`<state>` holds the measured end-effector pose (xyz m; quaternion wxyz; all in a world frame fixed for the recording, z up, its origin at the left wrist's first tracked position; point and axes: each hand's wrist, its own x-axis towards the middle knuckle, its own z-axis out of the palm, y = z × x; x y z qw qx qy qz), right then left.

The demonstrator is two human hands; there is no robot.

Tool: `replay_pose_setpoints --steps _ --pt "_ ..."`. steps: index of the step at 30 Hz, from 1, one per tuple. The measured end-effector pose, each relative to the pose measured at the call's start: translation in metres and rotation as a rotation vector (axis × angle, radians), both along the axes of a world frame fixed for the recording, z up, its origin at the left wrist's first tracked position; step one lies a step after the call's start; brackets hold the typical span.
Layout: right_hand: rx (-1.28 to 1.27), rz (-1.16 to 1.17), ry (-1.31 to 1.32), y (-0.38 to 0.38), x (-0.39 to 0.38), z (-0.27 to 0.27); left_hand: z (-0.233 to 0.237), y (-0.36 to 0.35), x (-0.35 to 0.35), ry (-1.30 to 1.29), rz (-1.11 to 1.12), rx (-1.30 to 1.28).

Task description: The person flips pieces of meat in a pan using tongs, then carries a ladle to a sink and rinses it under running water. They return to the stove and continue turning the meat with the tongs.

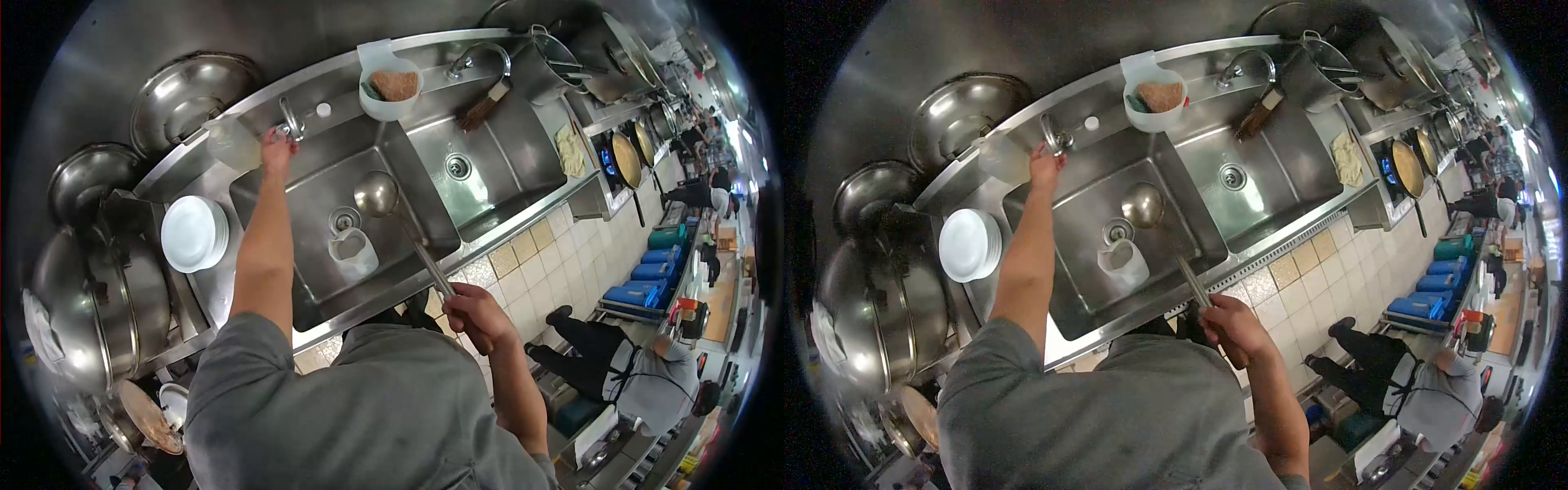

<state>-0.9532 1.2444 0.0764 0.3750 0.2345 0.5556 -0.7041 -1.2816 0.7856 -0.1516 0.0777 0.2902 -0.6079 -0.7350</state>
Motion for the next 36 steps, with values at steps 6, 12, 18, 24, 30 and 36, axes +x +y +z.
replay_pose_setpoints --steps 6,12,18,24,30,36 --pt "-0.221 -0.091 -0.194 -0.028 -0.037 0.016 0.033 -0.015 0.003 -0.03 -0.1 0.217" --pt "-0.284 -0.051 -0.259 -0.043 -0.053 0.005 -0.023 -0.026 -0.018 -0.152 -0.098 0.217" --pt "-0.348 -0.055 -0.309 -0.046 -0.056 0.011 -0.039 0.032 0.034 -0.113 -0.193 0.307" --pt "-0.408 -0.062 -0.418 -0.04 -0.053 -0.004 -0.036 0.077 0.116 -0.058 -0.196 -0.544" --pt "-0.274 0.026 -0.352 -0.036 -0.042 -0.016 -0.056 0.079 0.132 -0.158 -0.534 -1.002" --pt "0.488 0.741 0.453 -0.028 -0.052 -0.014 -0.044 0.096 0.103 0.042 -0.642 -0.481"
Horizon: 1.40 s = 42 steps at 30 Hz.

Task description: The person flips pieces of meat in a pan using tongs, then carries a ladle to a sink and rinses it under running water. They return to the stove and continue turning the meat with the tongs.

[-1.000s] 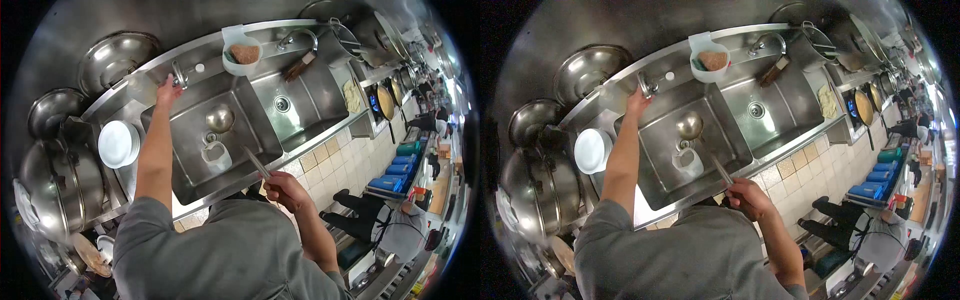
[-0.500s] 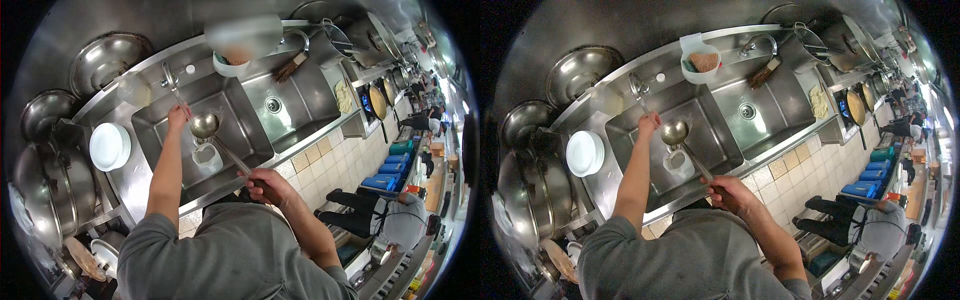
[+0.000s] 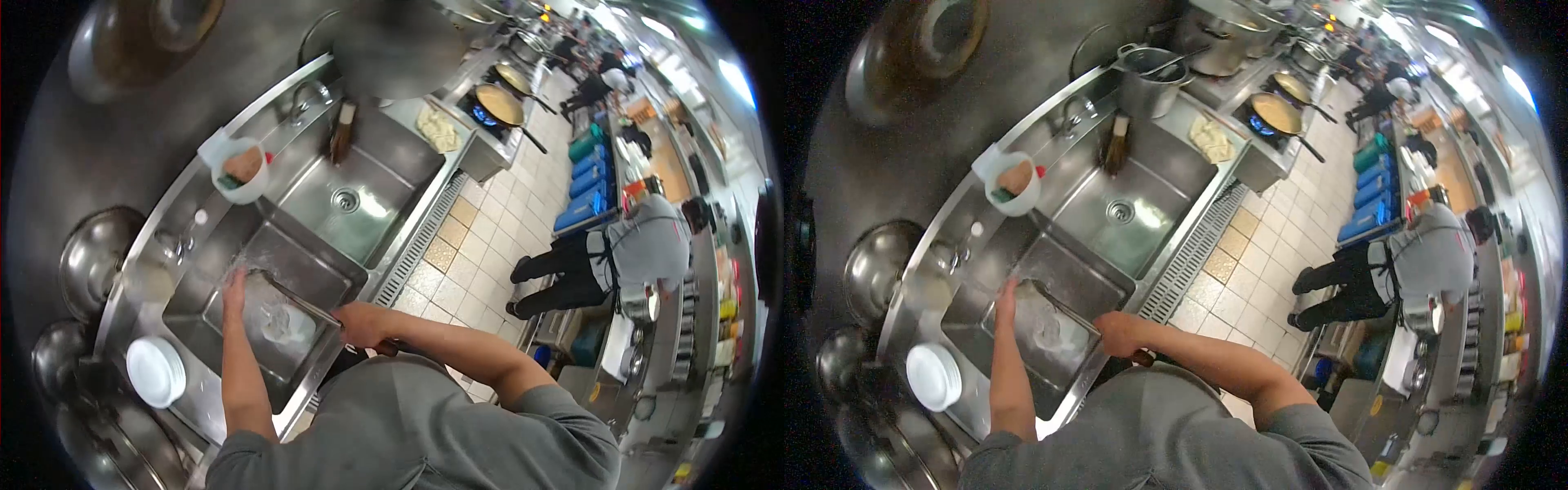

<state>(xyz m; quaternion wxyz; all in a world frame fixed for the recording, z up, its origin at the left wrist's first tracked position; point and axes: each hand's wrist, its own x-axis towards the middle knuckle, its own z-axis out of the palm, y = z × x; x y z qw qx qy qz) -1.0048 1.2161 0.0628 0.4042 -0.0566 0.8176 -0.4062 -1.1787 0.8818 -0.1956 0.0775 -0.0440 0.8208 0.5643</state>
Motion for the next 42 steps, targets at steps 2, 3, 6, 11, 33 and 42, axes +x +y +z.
replay_pose_setpoints --steps 2,3,6,11,33,42 --pt "0.481 0.361 0.393 0.003 0.004 0.001 0.008 0.003 -0.009 -0.234 0.016 -0.07" --pt "0.486 0.348 0.398 0.006 0.005 0.005 0.017 0.004 -0.013 -0.224 0.004 -0.07" --pt "0.564 0.552 0.577 0.014 0.009 0.011 0.033 0.007 -0.022 -0.643 -0.012 0.115" --pt "0.514 0.292 0.821 0.032 0.017 -0.047 -0.04 -0.011 -0.044 -0.4 -0.212 -0.164" --pt "0.375 0.216 0.561 -0.011 -0.018 0.003 -0.055 0.052 0.027 0.269 -0.525 -0.532" --pt "-0.14 0.131 1.05 -0.066 -0.037 -0.036 -0.103 0.022 0.063 -0.303 -0.071 0.363"
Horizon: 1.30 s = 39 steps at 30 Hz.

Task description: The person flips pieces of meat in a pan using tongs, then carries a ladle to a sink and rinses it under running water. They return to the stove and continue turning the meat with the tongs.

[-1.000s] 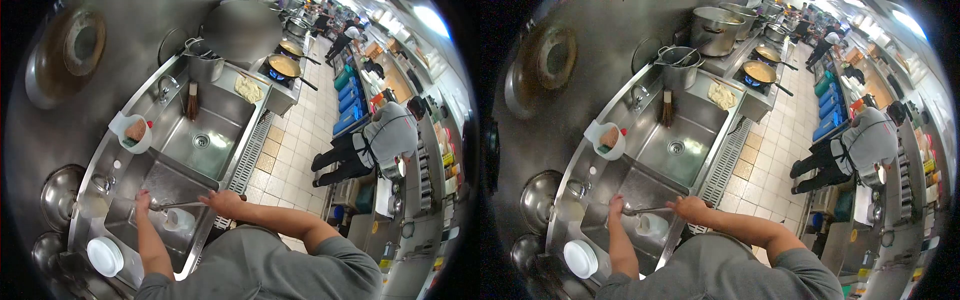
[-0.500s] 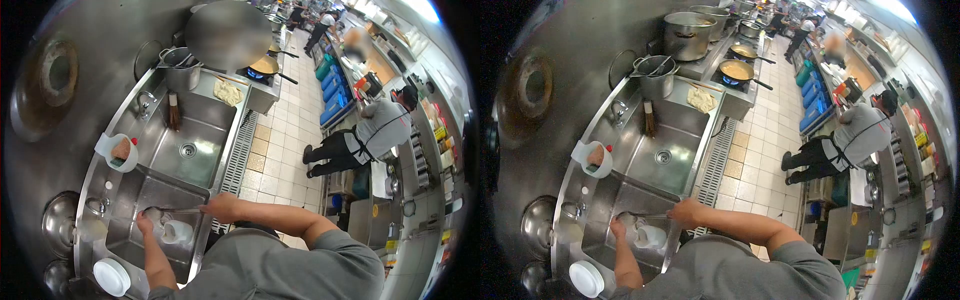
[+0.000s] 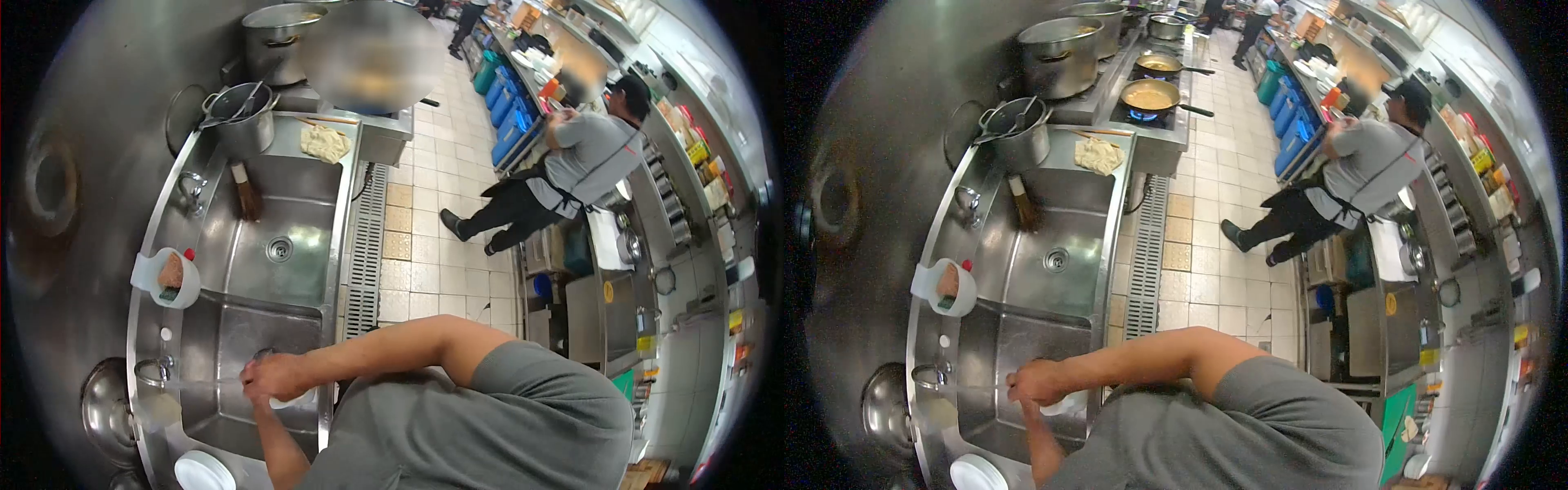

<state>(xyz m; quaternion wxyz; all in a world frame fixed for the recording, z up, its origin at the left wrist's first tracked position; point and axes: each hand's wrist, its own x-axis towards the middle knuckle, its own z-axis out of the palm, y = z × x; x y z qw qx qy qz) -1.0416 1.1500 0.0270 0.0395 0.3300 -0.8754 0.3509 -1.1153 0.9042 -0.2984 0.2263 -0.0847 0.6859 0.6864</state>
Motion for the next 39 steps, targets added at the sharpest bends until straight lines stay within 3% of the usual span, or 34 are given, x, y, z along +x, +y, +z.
replay_pose_setpoints --steps 1,5,7,9,11,15,18,20,21,22,24,25,26,27,29,31,32,34,35,36,37,38,39 --pt "-0.256 0.036 0.054 0.0 0.004 0.003 -0.008 -0.013 -0.003 0.039 0.076 -0.056" --pt "-0.198 -0.024 -0.065 0.031 0.025 0.018 -0.014 -0.058 -0.022 0.203 0.32 -0.208" --pt "-0.031 -0.048 -0.319 0.075 0.036 0.003 0.004 -0.06 -0.018 0.221 0.355 -0.211" --pt "0.069 -0.195 -0.338 0.119 0.057 -0.031 0.053 -0.055 -0.006 0.096 0.508 0.008" --pt "-0.042 -0.411 -0.432 0.163 0.095 -0.055 0.073 -0.059 -0.005 0.113 0.482 0.039" --pt "0.172 -0.77 -0.681 0.245 0.186 -0.111 0.102 -0.044 -0.004 0.132 0.525 0.026" --pt "0.229 -0.974 -0.778 0.315 0.292 -0.222 0.018 -0.081 -0.025 0.067 0.32 0.16" --pt "0.638 -0.819 -1.166 0.365 0.363 -0.279 0.005 -0.07 -0.021 -0.077 0.32 -0.091" --pt "0.725 -0.836 -1.308 0.38 0.394 -0.276 0.007 -0.068 -0.023 -0.23 0.333 -0.34" --pt "0.692 -0.974 -1.431 0.389 0.419 -0.254 0.014 -0.067 -0.027 -0.218 0.34 -0.344" --pt "0.572 -1.04 -1.601 0.419 0.481 -0.275 0.032 -0.053 -0.022 0.041 0.271 -0.889" --pt "0.38 -1.198 -1.723 0.431 0.503 -0.278 0.036 -0.053 -0.031 0.145 0.319 -1.109" --pt "0.394 -1.19 -1.723 0.437 0.518 -0.278 0.042 -0.065 -0.042 0.175 0.31 -0.788" --pt "0.28 -1.322 -1.689 0.446 0.527 -0.277 0.047 -0.071 -0.046 0.208 0.301 -0.465" --pt "0.058 -1.441 -1.616 0.46 0.528 -0.274 0.083 -0.06 -0.052 0.373 0.344 -0.453" --pt "0.056 -1.405 -1.594 0.475 0.521 -0.29 0.13 -0.054 -0.057 0.485 0.173 -0.623" --pt "0.038 -1.408 -1.543 0.48 0.509 -0.29 0.129 -0.059 -0.063 0.467 0.277 -0.639" --pt "-0.056 -1.411 -1.421 0.485 0.479 -0.293 0.179 -0.043 -0.052 0.362 0.263 -0.648" --pt "-0.123 -1.4 -1.361 0.482 0.461 -0.288 0.138 -0.092 -0.084 0.303 0.288 -0.576" --pt "-0.199 -1.386 -1.306 0.481 0.441 -0.287 0.165 -0.086 -0.068 0.378 0.256 -0.551" --pt "-0.265 -1.363 -1.265 0.479 0.421 -0.285 0.18 -0.09 -0.07 0.345 0.225 -0.967" --pt "-0.317 -1.338 -1.232 0.475 0.4 -0.283 0.154 -0.113 -0.082 0.725 0.216 -1.267" --pt "-0.354 -1.313 -1.211 0.472 0.38 -0.282 0.18 -0.099 -0.083 0.475 0.369 -0.673"
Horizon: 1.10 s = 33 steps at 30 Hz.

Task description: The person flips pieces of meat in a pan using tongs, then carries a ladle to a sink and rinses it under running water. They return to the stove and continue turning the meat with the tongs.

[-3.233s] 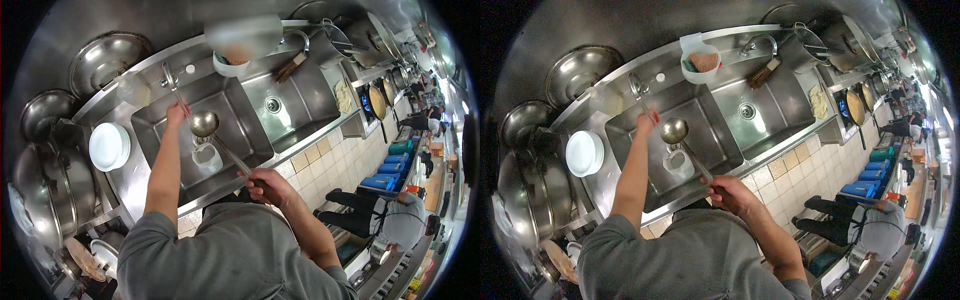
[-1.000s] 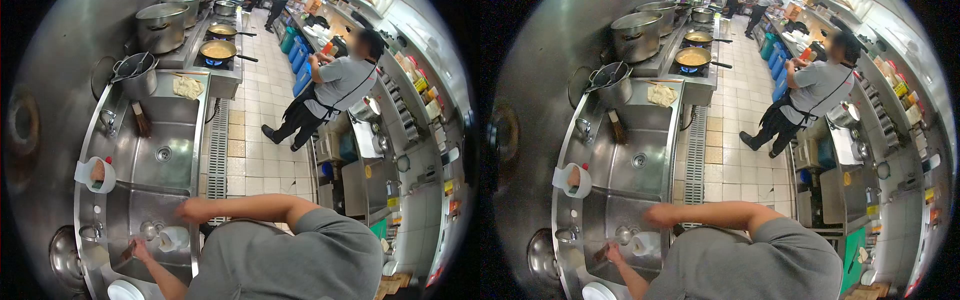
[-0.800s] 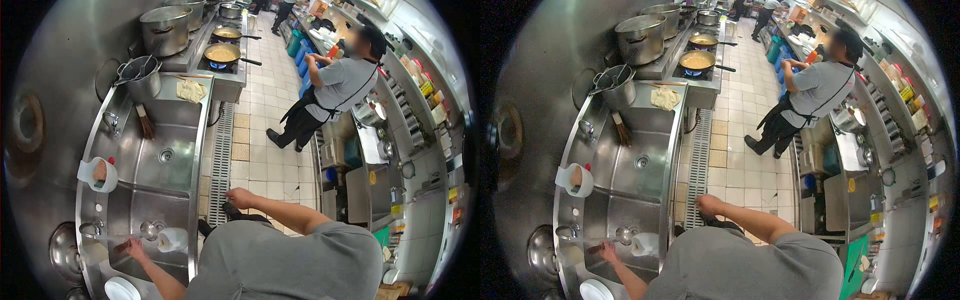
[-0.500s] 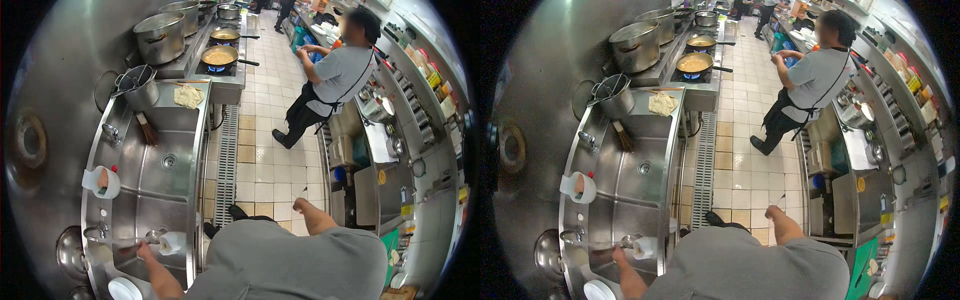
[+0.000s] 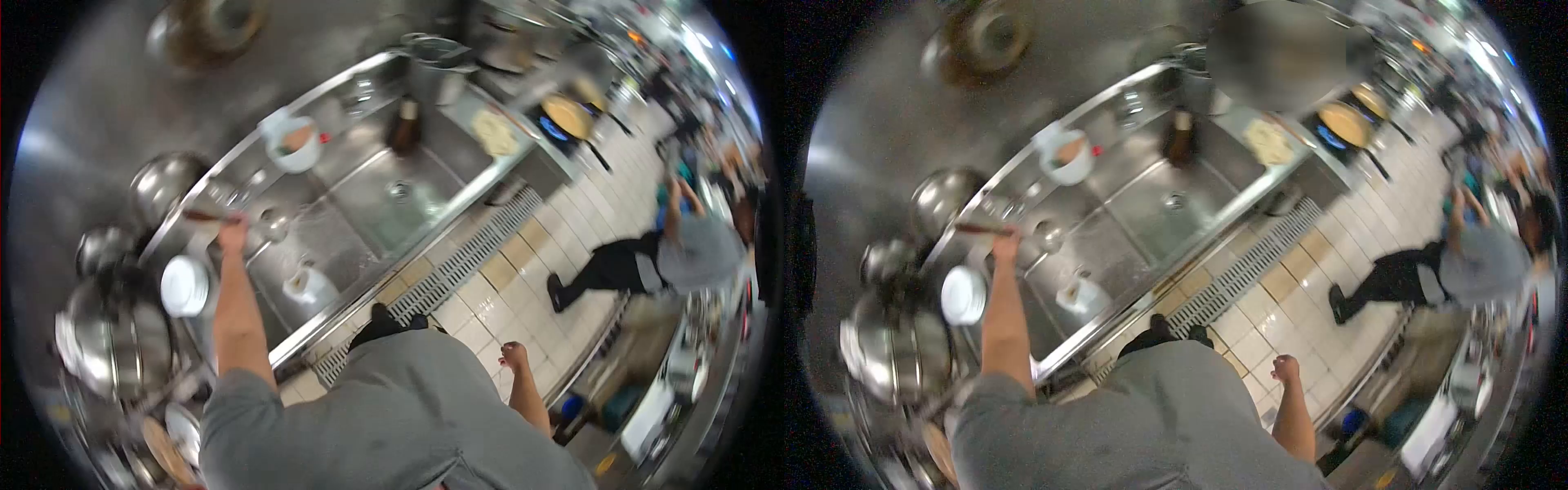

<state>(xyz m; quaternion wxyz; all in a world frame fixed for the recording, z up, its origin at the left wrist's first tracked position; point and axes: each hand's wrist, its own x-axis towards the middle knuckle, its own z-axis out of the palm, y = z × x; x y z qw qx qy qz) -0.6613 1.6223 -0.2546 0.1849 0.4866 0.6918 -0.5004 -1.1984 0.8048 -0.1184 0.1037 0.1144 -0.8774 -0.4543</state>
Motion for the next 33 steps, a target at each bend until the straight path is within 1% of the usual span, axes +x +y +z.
replay_pose_setpoints --steps 1,2,4,5,6,7,8,9,10,11,12,13,15,17,18,19,20,21,22,24,25,26,27,28,29,30,31,32,33 --pt "-0.01 0.022 0.025 -0.002 -0.015 -0.002 0.062 0.052 0.033 0.005 0.178 -0.247" --pt "-0.011 0.042 0.035 -0.007 -0.03 0.0 0.05 0.037 0.023 0.071 0.051 -0.092" --pt "0.003 0.119 0.036 -0.014 -0.055 -0.003 0.057 0.043 0.022 0.121 0.024 -0.174" --pt "0.021 0.148 0.036 -0.015 -0.057 -0.002 0.061 0.041 0.022 0.114 0.036 -0.17" --pt "0.1 0.323 0.005 -0.01 -0.061 -0.012 0.056 0.039 0.018 0.144 -0.002 -0.145" --pt "0.116 0.326 -0.007 -0.009 -0.069 -0.014 0.062 0.053 0.021 0.175 -0.041 -0.111" --pt "0.148 0.378 -0.008 -0.007 -0.074 -0.016 0.069 0.067 0.027 0.09 0.015 -0.04" --pt "0.211 0.498 -0.001 -0.018 -0.091 0.009 0.071 0.071 0.03 0.088 0.009 -0.025" --pt "0.293 0.642 0.027 -0.033 -0.111 0.04 0.07 0.072 0.031 0.045 -0.042 -0.139" --pt "0.334 0.71 0.072 -0.046 -0.128 0.062 0.069 0.074 0.031 -0.001 -0.1 -0.255" --pt "0.341 0.76 0.199 -0.04 -0.133 0.043 0.071 0.079 0.029 -0.181 0.013 -0.393" --pt "0.35 0.811 0.325 -0.031 -0.138 0.02 0.028 0.057 0.022 -0.072 0.047 -0.485" --pt "0.135 0.491 0.284 -0.044 -0.17 0.03 0.004 0.039 0.016 -0.021 0.043 -0.384" --pt "0.081 0.432 0.336 -0.08 -0.206 0.099 0.019 0.033 0.013 -0.306 0.119 -0.246" --pt "0.025 0.409 0.38 -0.089 -0.223 0.11 0.025 0.042 0.02 0.055 -0.013 -0.277" --pt "-0.029 0.393 0.427 -0.095 -0.237 0.117 0.041 0.048 0.027 0.077 -0.098 -0.287" --pt "-0.034 0.423 0.477 -0.1 -0.252 0.118 0.051 0.055 0.032 0.102 -0.177 -0.296" --pt "-0.036 0.46 0.53 -0.101 -0.27 0.121 0.031 0.045 0.024 0.115 -0.028 -0.228" --pt "-0.075 0.474 0.559 -0.105 -0.289 0.136 0.006 0.032 0.013 0.123 0.121 -0.159" --pt "-0.118 0.468 0.605 -0.117 -0.319 0.171 -0.008 0.034 0.017 0.126 0.111 -0.078" --pt "-0.18 0.486 0.611 -0.118 -0.334 0.185 0.017 0.071 0.033 0.211 0.086 -0.118" --pt "-0.241 0.51 0.618 -0.117 -0.35 0.199 0.032 0.101 0.047 0.225 0.026 -0.172" --pt "-0.24 0.501 0.634 -0.115 -0.365 0.212 0.048 0.132 0.062 0.242 -0.033 -0.225" --pt "-0.341 0.529 0.648 -0.111 -0.379 0.224 0.046 0.144 0.067 0.183 -0.125 -0.295" --pt "-0.444 0.561 0.66 -0.108 -0.391 0.236 0.048 0.172 0.068 0.238 -0.148 -0.207" --pt "-0.447 0.561 0.669 -0.104 -0.402 0.249 0.053 0.208 0.073 0.29 -0.172 -0.12" --pt "-0.544 0.588 0.674 -0.1 -0.413 0.262 0.072 0.248 0.078 0.298 -0.172 -0.125" --pt "-0.644 0.615 0.677 -0.095 -0.423 0.274 0.104 0.291 0.084 0.302 -0.171 -0.2" --pt "-0.65 0.617 0.689 -0.088 -0.433 0.284 0.124 0.328 0.083 0.307 -0.17 -0.275"
